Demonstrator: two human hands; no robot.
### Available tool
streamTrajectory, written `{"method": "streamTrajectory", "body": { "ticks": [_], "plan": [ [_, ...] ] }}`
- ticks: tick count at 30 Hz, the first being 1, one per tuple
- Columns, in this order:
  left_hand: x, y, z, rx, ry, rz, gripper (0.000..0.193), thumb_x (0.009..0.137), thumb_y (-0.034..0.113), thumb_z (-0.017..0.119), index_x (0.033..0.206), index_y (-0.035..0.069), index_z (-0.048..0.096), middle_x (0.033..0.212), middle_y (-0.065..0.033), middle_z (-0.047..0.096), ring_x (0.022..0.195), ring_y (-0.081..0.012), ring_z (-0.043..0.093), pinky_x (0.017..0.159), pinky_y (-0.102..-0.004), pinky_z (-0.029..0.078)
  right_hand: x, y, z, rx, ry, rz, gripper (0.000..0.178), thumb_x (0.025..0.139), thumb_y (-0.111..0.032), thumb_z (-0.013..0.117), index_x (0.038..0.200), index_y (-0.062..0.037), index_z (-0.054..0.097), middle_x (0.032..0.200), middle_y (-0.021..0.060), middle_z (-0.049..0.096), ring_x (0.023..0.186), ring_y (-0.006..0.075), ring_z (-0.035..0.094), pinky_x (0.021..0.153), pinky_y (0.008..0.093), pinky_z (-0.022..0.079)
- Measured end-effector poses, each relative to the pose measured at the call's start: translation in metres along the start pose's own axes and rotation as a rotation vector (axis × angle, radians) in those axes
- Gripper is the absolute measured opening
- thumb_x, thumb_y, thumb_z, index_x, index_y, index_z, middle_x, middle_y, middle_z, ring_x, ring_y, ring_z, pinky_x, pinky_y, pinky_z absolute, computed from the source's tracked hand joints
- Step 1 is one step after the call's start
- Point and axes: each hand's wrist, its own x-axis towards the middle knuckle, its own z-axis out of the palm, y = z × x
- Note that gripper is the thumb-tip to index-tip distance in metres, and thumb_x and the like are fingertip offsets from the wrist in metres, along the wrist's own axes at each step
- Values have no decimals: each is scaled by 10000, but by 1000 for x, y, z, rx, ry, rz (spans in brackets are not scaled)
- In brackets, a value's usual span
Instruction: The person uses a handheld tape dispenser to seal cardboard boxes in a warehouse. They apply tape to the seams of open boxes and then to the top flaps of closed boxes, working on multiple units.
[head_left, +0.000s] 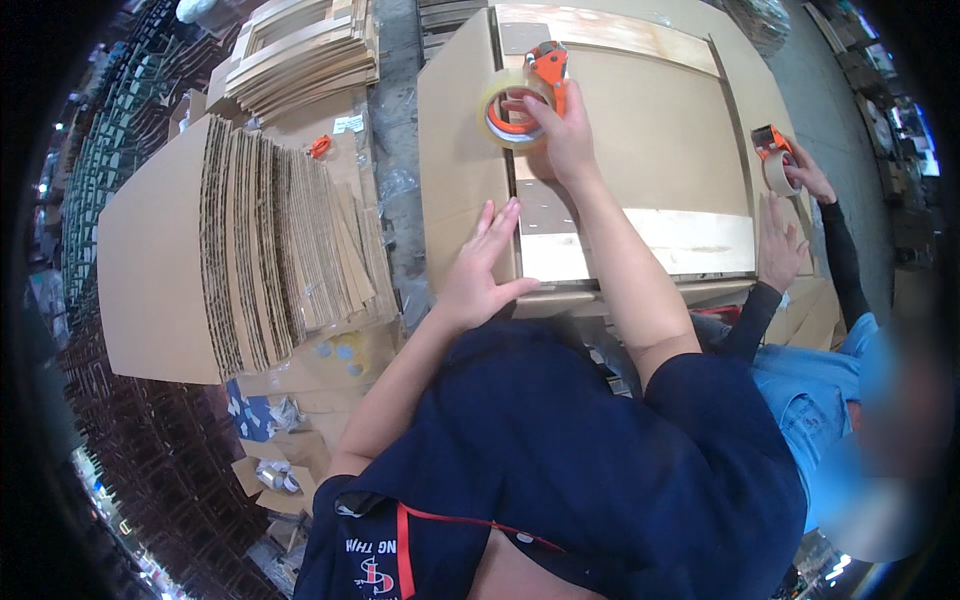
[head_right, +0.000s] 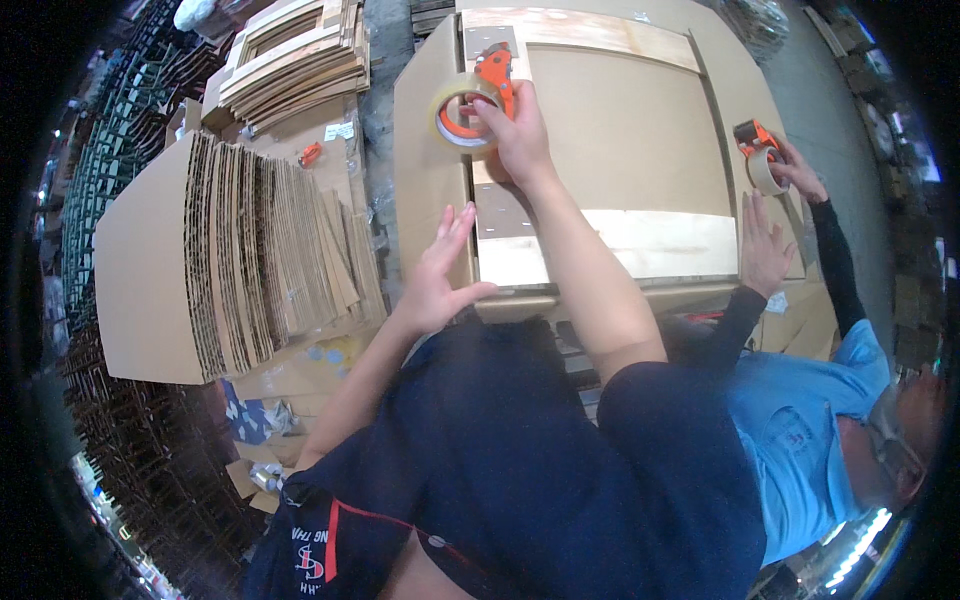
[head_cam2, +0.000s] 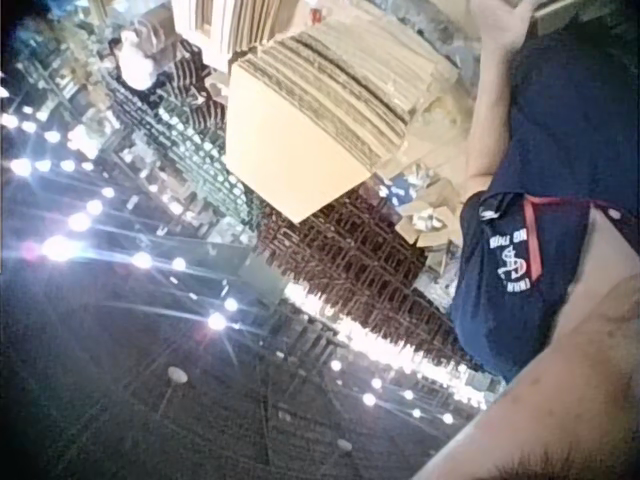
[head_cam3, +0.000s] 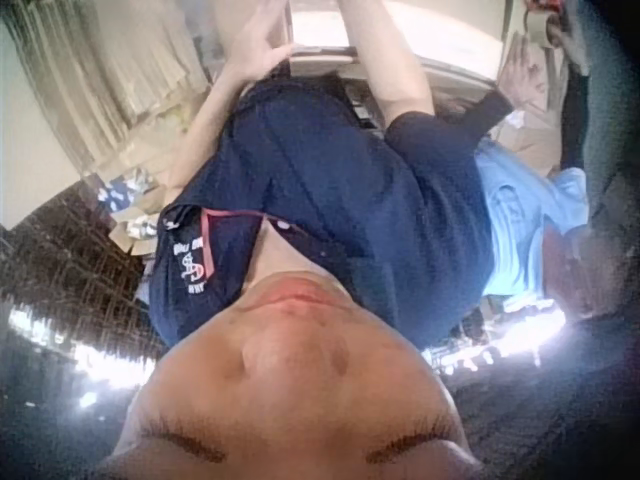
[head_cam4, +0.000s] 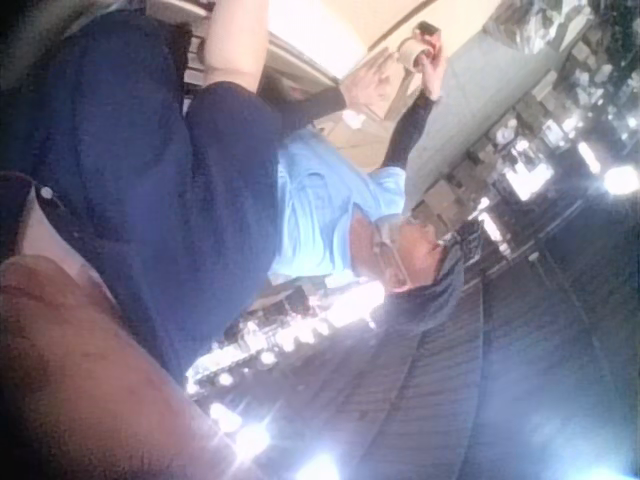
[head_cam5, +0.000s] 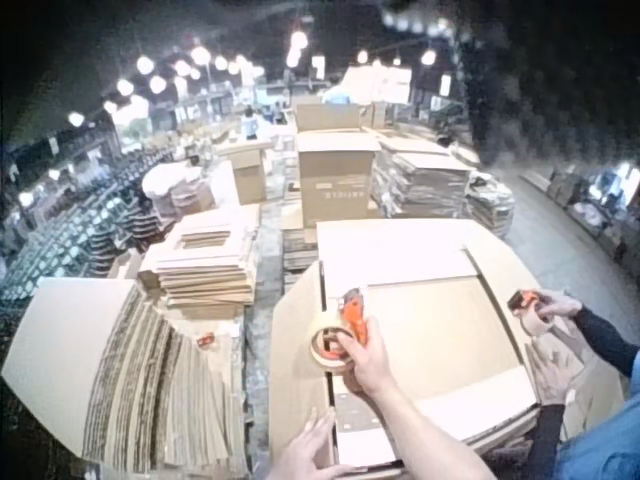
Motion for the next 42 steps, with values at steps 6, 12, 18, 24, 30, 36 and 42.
{"method": "streamTrajectory", "body": {
  "ticks": [6,12,18,24,30,36,42],
  "plan": [
    [-9,18,-13,353,-124,25,1013,947,557,798,1728,80,365,1855,-121,217,1715,-428,110,1299,-659,257,-20,9,-7,-207,-109,-4,374,1049,-30,703,1346,-4,477,1322,129,670,1254,195,684,1077,354,556],
    [-10,-21,-18,272,-201,252,918,970,550,781,1678,75,442,1847,-87,260,1710,-422,160,1301,-659,251,-61,-11,11,-209,-30,121,462,1030,71,610,1432,-44,416,1380,143,611,1326,226,627,1101,406,545],
    [-44,-82,30,-143,268,-160,873,1138,401,590,1746,-36,140,1828,-280,152,1703,-425,168,1368,-516,184,-75,-10,6,-272,-28,68,491,1023,-4,649,1465,-25,436,1410,124,604,1307,199,612,1137,392,496],
    [1,-126,62,-651,-353,-446,747,1225,447,261,1770,29,-30,1828,-245,164,1685,-334,222,1364,-435,209,-64,-6,-2,-217,-60,67,496,1029,-46,673,1466,-23,440,1354,116,634,1256,185,623,1085,369,513],
    [18,-139,52,-678,-607,-513,701,1227,468,216,1784,91,21,1789,-180,266,1637,-284,275,1341,-418,226,-60,-7,-4,-383,-132,49,465,1065,-125,698,1449,-31,453,1213,82,668,1087,158,669,973,326,546],
    [27,-92,47,-1274,-308,-1147,665,1238,433,227,1786,66,143,1836,-100,234,1695,-236,167,1385,-383,129,-60,-3,-3,-495,-89,43,472,1045,-223,767,1384,-43,494,1163,146,740,1073,283,745,936,388,568],
    [29,-119,17,-850,-478,-841,780,1144,606,493,1781,213,273,1690,-58,495,1470,-180,508,1161,-375,442,-58,-5,-6,-480,-28,74,510,1015,-294,808,1355,-47,521,1140,177,763,1067,340,774,919,423,580]
  ]
}}
